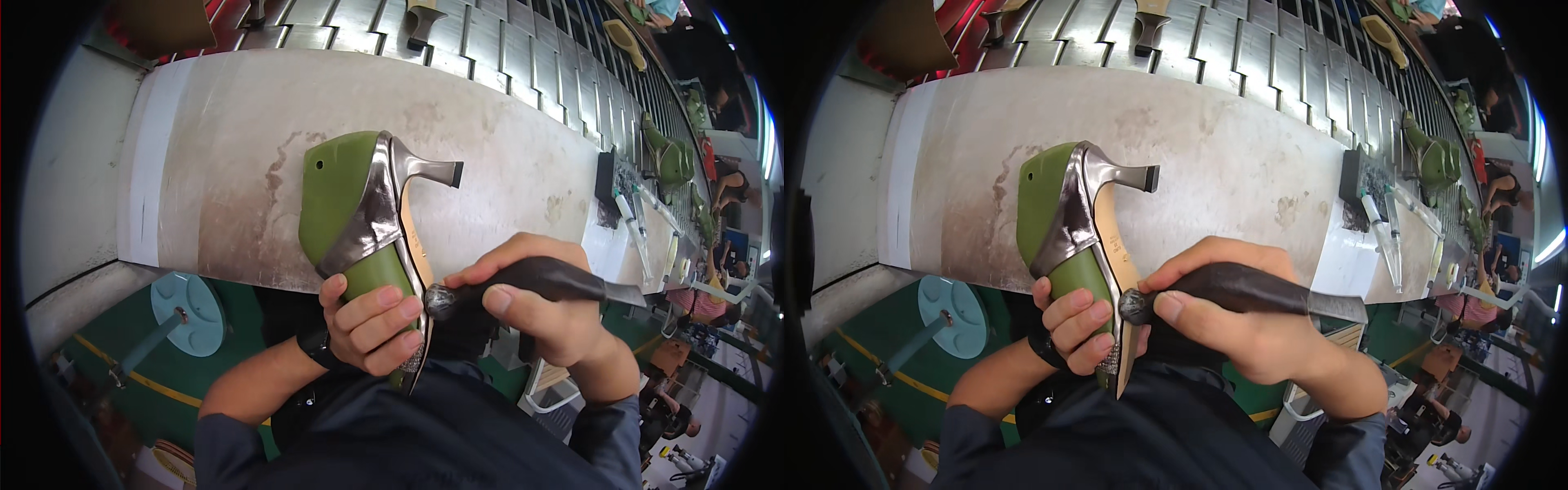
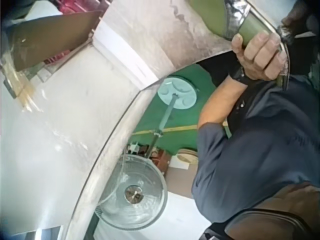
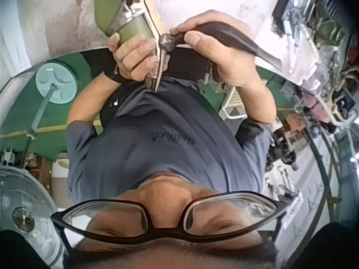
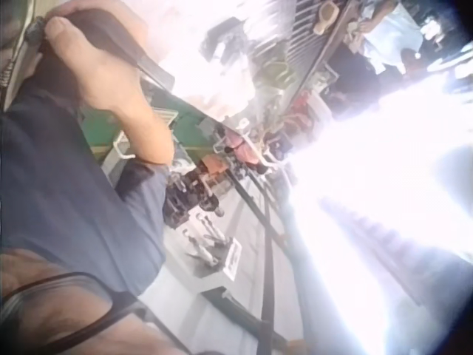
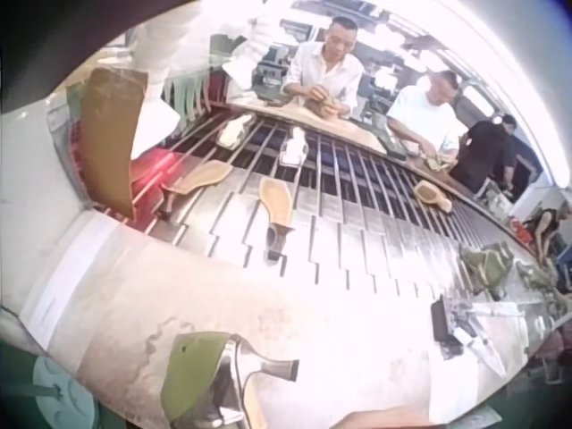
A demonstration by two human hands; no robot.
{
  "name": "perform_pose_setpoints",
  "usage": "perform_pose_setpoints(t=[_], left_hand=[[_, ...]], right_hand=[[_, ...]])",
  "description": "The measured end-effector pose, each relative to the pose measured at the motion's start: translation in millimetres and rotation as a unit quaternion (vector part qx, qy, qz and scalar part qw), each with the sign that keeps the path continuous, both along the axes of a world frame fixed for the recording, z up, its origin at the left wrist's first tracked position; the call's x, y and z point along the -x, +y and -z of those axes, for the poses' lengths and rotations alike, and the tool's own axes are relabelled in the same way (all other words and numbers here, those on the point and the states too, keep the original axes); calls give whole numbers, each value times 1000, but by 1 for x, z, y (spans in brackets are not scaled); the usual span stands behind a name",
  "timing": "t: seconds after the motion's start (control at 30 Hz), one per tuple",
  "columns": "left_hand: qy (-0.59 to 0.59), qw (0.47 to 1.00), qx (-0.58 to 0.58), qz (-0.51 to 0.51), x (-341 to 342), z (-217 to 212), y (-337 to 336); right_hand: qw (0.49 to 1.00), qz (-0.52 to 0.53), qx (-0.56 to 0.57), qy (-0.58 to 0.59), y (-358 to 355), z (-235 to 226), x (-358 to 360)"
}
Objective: The person assembles high-heeled shoes by taking shoe uppers on lasts and soles from a conveyor belt, pressing the soles onto the shoe uppers by hand, hammering the edges with a hammer, and returning the assembled shoes to the conveyor belt.
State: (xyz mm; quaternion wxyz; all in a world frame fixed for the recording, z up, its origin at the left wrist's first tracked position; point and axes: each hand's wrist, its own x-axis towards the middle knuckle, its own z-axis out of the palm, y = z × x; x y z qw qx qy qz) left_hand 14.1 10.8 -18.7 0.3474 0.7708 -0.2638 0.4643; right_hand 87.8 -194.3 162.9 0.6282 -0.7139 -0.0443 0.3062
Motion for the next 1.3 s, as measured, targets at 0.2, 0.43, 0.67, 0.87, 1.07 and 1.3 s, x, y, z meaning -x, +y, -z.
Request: perform_pose_setpoints(t=[0.2, 0.43, 0.67, 0.87, 1.07, 1.3], left_hand=[[12, 1000, 10, -2, -1, -1, 1], [25, 999, 12, 18, 3, -3, 2], [44, 999, 9, 23, 2, -6, 6], [35, 999, 3, 17, -2, -7, 10], [30, 999, 6, 15, 0, -10, 8], [46, 997, -54, 24, 1, -11, 15]], right_hand=[[995, -32, 87, 36, 20, -7, -35], [991, 33, 7, -129, 26, 22, -17], [995, -16, 43, -94, 39, 9, -53], [993, -57, 54, -90, 34, 8, -60], [992, -84, 56, -70, 36, 6, -66], [996, 0, -9, -84, 23, 33, -45]])
